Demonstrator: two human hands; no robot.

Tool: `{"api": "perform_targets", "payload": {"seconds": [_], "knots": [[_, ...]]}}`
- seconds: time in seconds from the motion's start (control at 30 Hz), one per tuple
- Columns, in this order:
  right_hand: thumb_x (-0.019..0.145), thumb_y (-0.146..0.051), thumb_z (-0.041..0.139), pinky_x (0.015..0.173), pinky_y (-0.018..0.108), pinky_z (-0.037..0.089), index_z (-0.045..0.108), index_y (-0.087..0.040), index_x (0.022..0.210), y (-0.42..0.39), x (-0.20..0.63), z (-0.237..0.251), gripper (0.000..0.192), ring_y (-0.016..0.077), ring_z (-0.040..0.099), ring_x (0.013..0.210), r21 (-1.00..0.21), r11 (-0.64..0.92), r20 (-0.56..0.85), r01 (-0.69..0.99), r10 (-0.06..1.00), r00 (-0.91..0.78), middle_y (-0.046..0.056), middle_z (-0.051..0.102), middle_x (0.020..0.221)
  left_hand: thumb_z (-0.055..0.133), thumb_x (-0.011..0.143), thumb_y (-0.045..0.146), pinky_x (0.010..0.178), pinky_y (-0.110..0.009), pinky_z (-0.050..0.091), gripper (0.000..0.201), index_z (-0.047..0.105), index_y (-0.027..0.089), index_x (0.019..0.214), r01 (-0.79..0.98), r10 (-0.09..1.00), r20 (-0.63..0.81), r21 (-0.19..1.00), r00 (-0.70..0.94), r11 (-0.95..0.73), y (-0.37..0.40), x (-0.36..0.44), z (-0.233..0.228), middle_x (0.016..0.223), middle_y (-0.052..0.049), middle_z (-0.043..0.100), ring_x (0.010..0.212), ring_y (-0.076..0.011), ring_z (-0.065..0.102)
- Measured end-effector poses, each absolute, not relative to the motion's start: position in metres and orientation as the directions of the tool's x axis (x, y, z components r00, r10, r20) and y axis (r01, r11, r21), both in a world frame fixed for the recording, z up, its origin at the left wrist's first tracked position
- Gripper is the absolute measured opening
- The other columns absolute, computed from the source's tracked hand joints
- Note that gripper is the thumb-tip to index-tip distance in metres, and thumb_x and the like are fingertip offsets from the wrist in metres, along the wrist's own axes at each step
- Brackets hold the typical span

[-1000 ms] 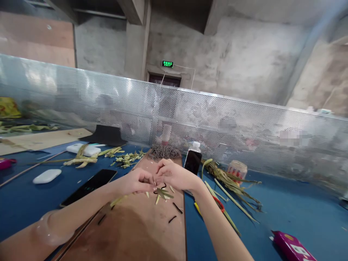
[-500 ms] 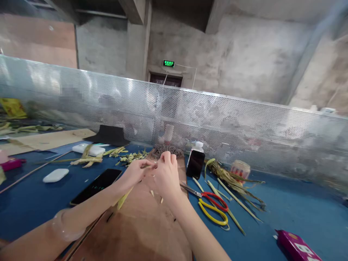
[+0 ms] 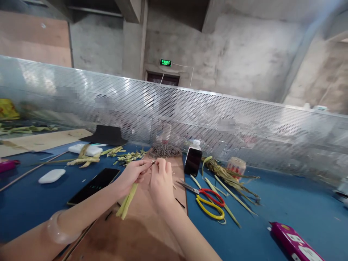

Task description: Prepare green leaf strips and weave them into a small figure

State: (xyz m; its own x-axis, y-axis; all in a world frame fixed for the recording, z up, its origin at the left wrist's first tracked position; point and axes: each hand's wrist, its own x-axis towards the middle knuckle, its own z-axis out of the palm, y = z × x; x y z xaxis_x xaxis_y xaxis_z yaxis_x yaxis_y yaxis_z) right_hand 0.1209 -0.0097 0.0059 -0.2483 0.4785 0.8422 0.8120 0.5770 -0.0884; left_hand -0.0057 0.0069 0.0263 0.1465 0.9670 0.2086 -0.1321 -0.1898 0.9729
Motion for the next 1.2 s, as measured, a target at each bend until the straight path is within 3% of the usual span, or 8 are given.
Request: {"api": "perform_targets", "payload": {"seconds": [0.17,0.37,0.67,0.8,0.97,1.2], "knots": [[0.084,-0.005,0.042,0.075,0.036,0.039,0.053,-0.016,0.072,-0.011,0.120,0.009,0.020,0.0215,0.038,0.083,-0.192,0.601,0.862,0.776,0.481,-0.160,0.009,0.044,0.094,0.069,0.070,0.044,0.038,-0.018,0.009,0.040,0.041,0.017,0.061,-0.267,0.960,0.189,0.955,0.209,-0.130,0.005,-0.004,0.026,0.051,0.010,0.027,0.040,-0.0026,0.017],[0.082,-0.005,0.045,0.077,0.037,0.039,0.050,-0.018,0.064,-0.012,0.122,0.015,0.022,0.0212,0.040,0.084,-0.349,0.622,0.852,0.701,0.522,-0.039,0.007,0.044,0.088,0.071,0.069,0.042,0.037,-0.017,0.008,0.039,0.040,0.018,0.066,-0.358,0.952,0.133,0.933,0.274,-0.028,0.005,-0.003,0.028,0.051,0.011,0.024,0.040,-0.0026,0.012],[0.086,-0.012,0.042,0.079,0.038,0.036,0.050,-0.018,0.068,-0.008,0.126,0.012,0.021,0.0219,0.041,0.084,-0.407,0.591,0.812,0.697,0.583,-0.020,0.008,0.047,0.090,0.072,0.070,0.034,0.037,-0.015,0.009,0.036,0.042,0.015,0.060,-0.345,0.933,0.136,0.939,0.332,-0.015,0.004,-0.004,0.032,0.049,0.010,0.027,0.039,-0.0014,0.015],[0.087,-0.016,0.042,0.080,0.039,0.036,0.052,-0.018,0.067,-0.010,0.124,0.011,0.022,0.0233,0.042,0.086,-0.545,0.589,0.739,0.597,0.673,0.011,0.009,0.047,0.091,0.070,0.072,0.033,0.036,-0.014,0.011,0.033,0.045,0.015,0.062,-0.359,0.936,0.171,0.932,0.307,-0.052,0.007,-0.005,0.032,0.049,0.010,0.027,0.039,-0.0014,0.018],[0.083,-0.021,0.047,0.075,0.037,0.038,0.059,-0.018,0.061,-0.001,0.123,0.004,0.026,0.0220,0.048,0.078,-0.687,0.549,0.629,0.475,0.778,0.010,0.006,0.050,0.078,0.066,0.075,0.034,0.035,-0.015,0.013,0.039,0.038,0.017,0.055,-0.380,0.932,0.196,0.922,0.303,-0.070,0.012,-0.007,0.032,0.046,0.010,0.026,0.038,-0.0016,0.015],[0.080,-0.026,0.052,0.078,0.037,0.037,0.063,-0.019,0.061,0.011,0.133,0.002,0.023,0.0238,0.051,0.085,-0.749,0.554,0.585,0.364,0.810,-0.029,0.006,0.058,0.075,0.064,0.077,0.034,0.036,-0.015,0.012,0.027,0.055,0.013,0.064,-0.335,0.924,0.191,0.939,0.332,-0.074,0.009,-0.004,0.029,0.048,0.008,0.033,0.038,-0.0015,0.017]]}}
